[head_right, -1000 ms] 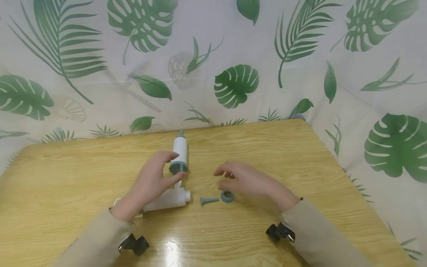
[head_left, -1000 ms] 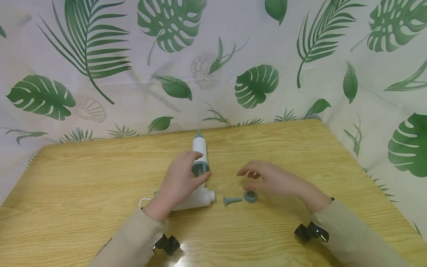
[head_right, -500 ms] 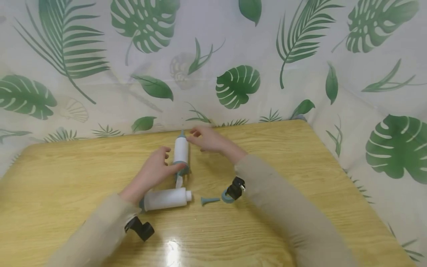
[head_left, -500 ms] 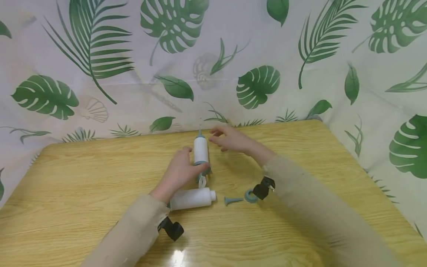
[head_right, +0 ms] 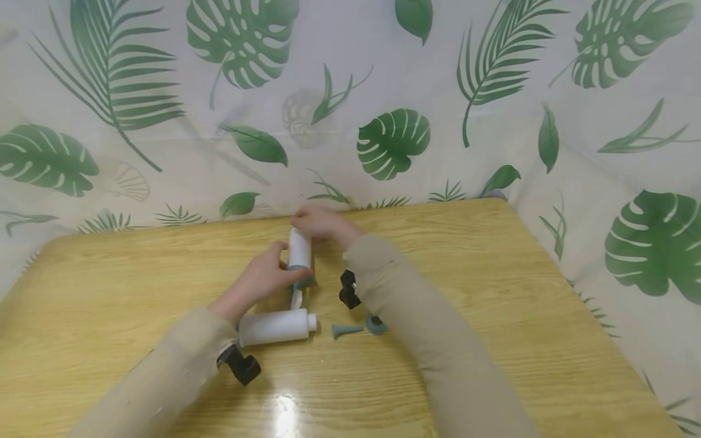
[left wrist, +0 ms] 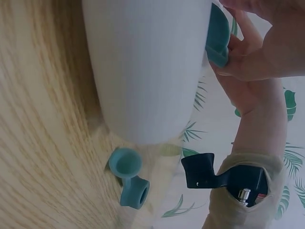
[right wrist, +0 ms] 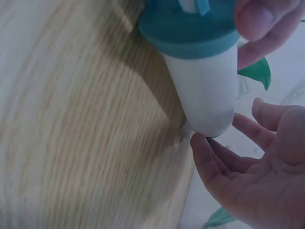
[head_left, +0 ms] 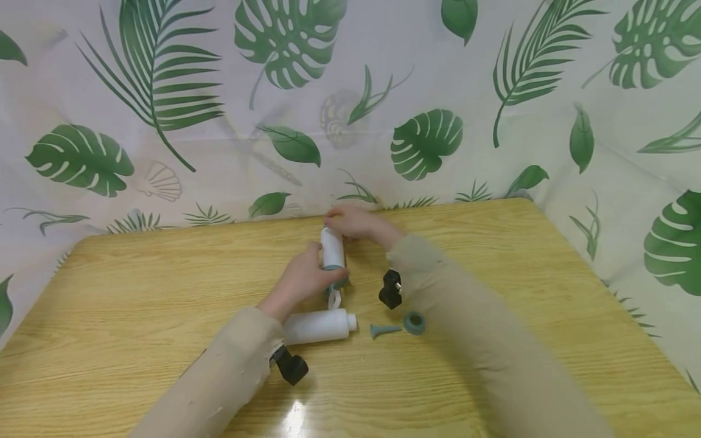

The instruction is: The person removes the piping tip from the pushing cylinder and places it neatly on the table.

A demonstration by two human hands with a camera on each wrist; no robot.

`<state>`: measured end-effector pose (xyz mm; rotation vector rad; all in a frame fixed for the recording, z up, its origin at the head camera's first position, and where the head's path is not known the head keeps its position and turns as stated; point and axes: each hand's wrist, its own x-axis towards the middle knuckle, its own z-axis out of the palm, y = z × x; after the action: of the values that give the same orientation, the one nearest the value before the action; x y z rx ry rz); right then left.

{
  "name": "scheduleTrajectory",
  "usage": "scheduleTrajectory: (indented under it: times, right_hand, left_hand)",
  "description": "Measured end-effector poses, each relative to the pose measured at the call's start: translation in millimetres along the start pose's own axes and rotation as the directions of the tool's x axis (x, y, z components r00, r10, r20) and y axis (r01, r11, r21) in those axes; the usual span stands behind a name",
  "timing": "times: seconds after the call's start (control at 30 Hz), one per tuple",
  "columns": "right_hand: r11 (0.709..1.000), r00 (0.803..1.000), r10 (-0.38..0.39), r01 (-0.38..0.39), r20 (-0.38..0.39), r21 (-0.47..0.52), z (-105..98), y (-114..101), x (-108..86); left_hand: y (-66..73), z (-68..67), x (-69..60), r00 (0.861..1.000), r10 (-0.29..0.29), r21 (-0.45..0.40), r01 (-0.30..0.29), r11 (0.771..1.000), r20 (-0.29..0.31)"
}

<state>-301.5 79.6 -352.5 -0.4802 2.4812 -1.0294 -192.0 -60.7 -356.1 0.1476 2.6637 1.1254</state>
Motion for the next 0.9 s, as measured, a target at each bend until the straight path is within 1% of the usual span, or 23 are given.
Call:
scheduleTrajectory:
  times: [0.13, 0.23, 0.4, 0.5, 0.6, 0.67, 0.77, 0.9]
  right_hand:
    - [1.0, 1.0, 0.004, -0.004, 0.0, -0.014, 1.4, -3.9, -0.5]
    - [1.0, 1.0, 0.006, -0.006, -0.018, 0.005, -0.2, -3.8, -1.6]
    - [0.993, 0.997, -0.011, 0.02, -0.079, 0.113, -10.4, -0.6, -5.8]
    - [0.983, 0.994, -0.009, 0.029, -0.106, 0.183, -17.6, 2.8, -9.2]
    - [0.969, 0.994, 0.004, 0.024, -0.112, 0.245, -23.6, 6.7, -12.8]
    - [0.956, 0.995, 0.017, 0.014, -0.102, 0.293, -26.7, 9.7, -15.0]
    - [0.932, 0.996, 0.025, 0.007, -0.084, 0.362, -30.8, 14.8, -18.2]
    - [0.902, 0.997, -0.01, 0.04, -0.071, 0.43, -34.8, 22.6, -23.7]
  left_hand:
    - [1.6, 0.2, 1.4, 1.0, 0.012, 0.006, -0.012, 1.0, -0.005]
    - [2.4, 0.3, 2.4, 0.999, 0.033, 0.023, -0.033, 0.999, -0.022]
    - [5.8, -2.6, 1.4, 0.995, 0.067, 0.048, -0.063, 0.997, -0.076]
    - [7.8, -5.5, -0.8, 0.992, 0.08, 0.055, -0.075, 0.996, -0.093]
    - [7.8, -7.8, -2.5, 0.989, 0.112, 0.083, -0.104, 0.991, -0.1]
    - [6.5, -8.8, -3.3, 0.984, 0.146, 0.108, -0.135, 0.985, -0.103]
    - [3.8, -10.5, -4.7, 0.972, 0.209, 0.157, -0.191, 0.969, -0.107]
    - [-1.7, -14.8, -6.9, 0.954, 0.282, 0.207, -0.256, 0.944, -0.104]
